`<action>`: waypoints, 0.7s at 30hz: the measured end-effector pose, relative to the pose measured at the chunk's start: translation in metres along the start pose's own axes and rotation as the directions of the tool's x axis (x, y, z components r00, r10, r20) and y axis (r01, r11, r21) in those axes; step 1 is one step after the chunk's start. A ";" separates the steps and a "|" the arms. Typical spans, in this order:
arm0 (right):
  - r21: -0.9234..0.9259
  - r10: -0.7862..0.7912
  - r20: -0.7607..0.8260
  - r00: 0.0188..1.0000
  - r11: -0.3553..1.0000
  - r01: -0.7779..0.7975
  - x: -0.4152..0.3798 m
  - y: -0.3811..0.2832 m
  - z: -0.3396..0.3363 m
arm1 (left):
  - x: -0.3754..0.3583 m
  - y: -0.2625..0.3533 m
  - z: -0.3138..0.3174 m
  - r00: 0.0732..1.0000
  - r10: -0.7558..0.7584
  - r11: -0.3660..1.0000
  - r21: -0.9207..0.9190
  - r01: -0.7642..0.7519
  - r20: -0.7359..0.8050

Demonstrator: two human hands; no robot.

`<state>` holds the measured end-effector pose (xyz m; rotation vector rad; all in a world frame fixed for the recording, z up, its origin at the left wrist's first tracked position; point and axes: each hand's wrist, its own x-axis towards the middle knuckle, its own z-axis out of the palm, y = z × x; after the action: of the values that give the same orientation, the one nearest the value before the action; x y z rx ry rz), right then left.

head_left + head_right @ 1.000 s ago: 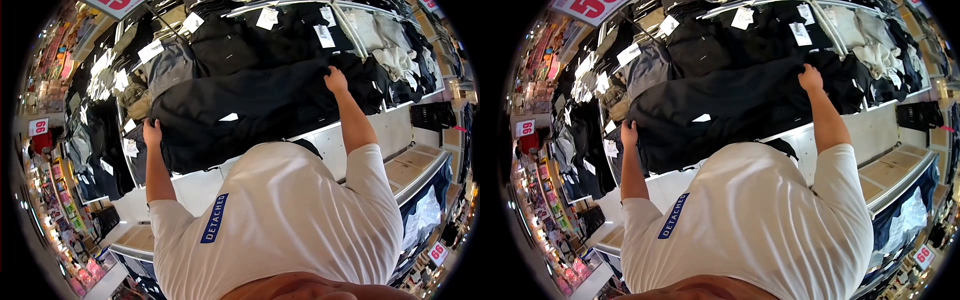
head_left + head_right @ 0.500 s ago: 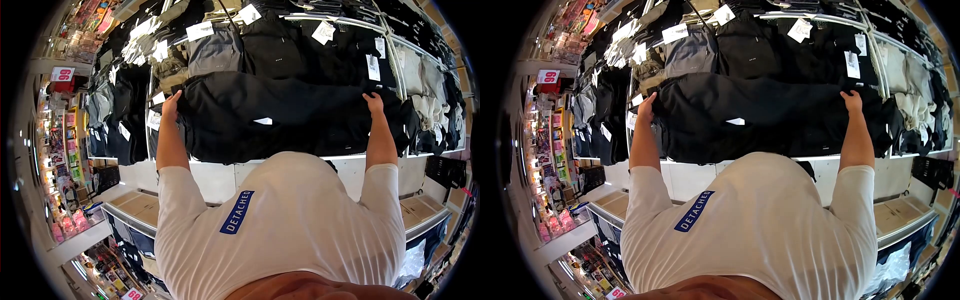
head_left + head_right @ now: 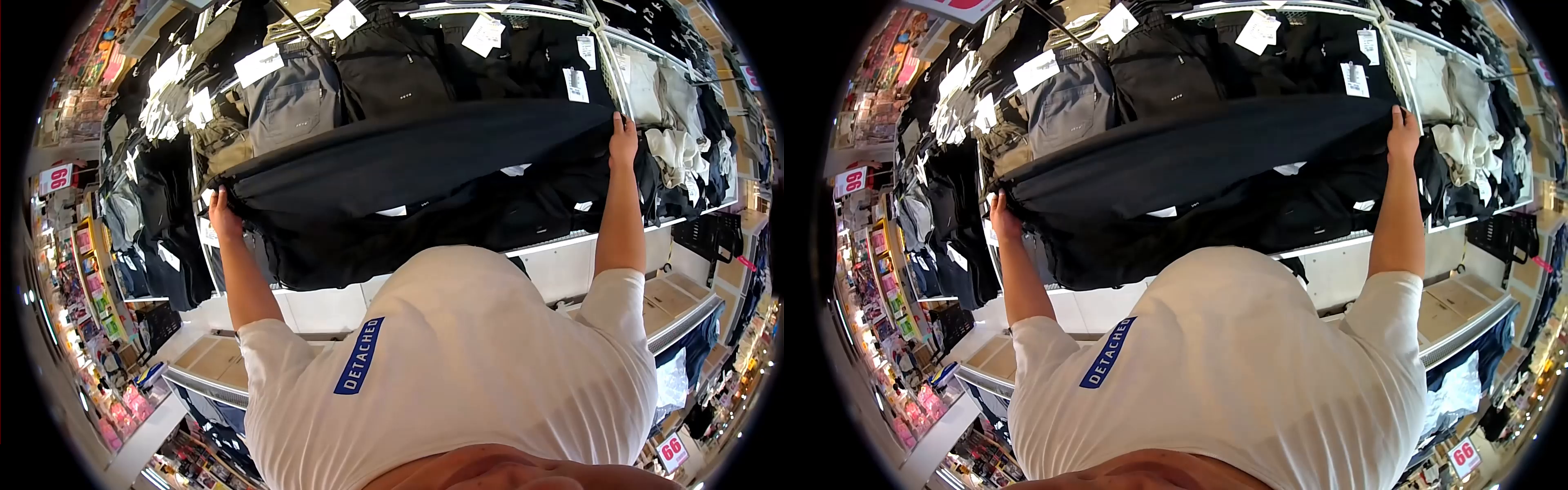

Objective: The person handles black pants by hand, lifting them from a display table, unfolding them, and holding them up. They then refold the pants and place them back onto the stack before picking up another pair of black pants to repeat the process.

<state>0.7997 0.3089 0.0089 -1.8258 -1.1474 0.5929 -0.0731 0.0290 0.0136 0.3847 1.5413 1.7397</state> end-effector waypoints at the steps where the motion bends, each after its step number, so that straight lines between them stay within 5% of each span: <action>1: -0.003 -0.002 -0.004 1.000 1.000 0.002 0.005 -0.002 0.005 | 0.004 0.000 0.003 0.999 -0.005 0.999 0.041 0.006 -0.032; 4: -0.335 -0.063 -0.061 0.996 0.941 0.039 0.024 -0.004 0.024 | 0.025 -0.012 0.001 0.997 -0.012 0.992 0.121 0.020 -0.071; 7: -0.371 -0.040 -0.107 0.993 0.929 -0.002 0.031 -0.018 0.050 | 0.050 -0.027 -0.007 0.991 -0.071 0.981 0.172 0.090 -0.112; 9: -0.449 -0.111 0.007 0.994 0.888 0.103 0.051 0.002 0.066 | 0.061 -0.035 -0.012 0.980 -0.113 0.924 0.344 0.165 -0.166; 11: -0.513 -0.018 -0.068 0.998 0.858 -0.019 0.041 -0.003 0.080 | 0.066 -0.041 -0.007 0.960 -0.039 0.859 0.481 0.174 -0.277; 13: -0.674 -0.400 -0.120 0.909 0.705 0.221 0.022 0.000 0.100 | 0.068 -0.047 -0.012 0.966 0.103 0.747 0.660 0.082 -0.236; 16: -0.519 -0.593 0.113 0.797 0.649 0.556 -0.041 -0.042 0.107 | 0.039 -0.047 -0.001 0.937 0.286 0.612 0.790 -0.017 -0.201; 17: -0.329 -0.597 0.232 0.768 0.695 0.639 -0.075 -0.059 0.105 | 0.026 -0.048 0.002 0.920 0.366 0.552 0.829 -0.092 -0.141; 19: -0.086 -0.650 0.465 0.601 0.643 0.761 -0.142 -0.055 0.099 | -0.021 -0.046 0.020 0.925 0.365 0.542 0.832 -0.116 -0.108; 21: -0.031 -0.620 0.637 0.459 0.574 0.818 -0.198 -0.025 0.093 | -0.067 -0.050 0.024 0.905 0.418 0.437 0.857 -0.271 0.073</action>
<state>0.6264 0.1778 -0.0270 -1.1696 -2.4208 0.4163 0.0041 -0.0022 -0.0107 1.1683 2.5423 1.1155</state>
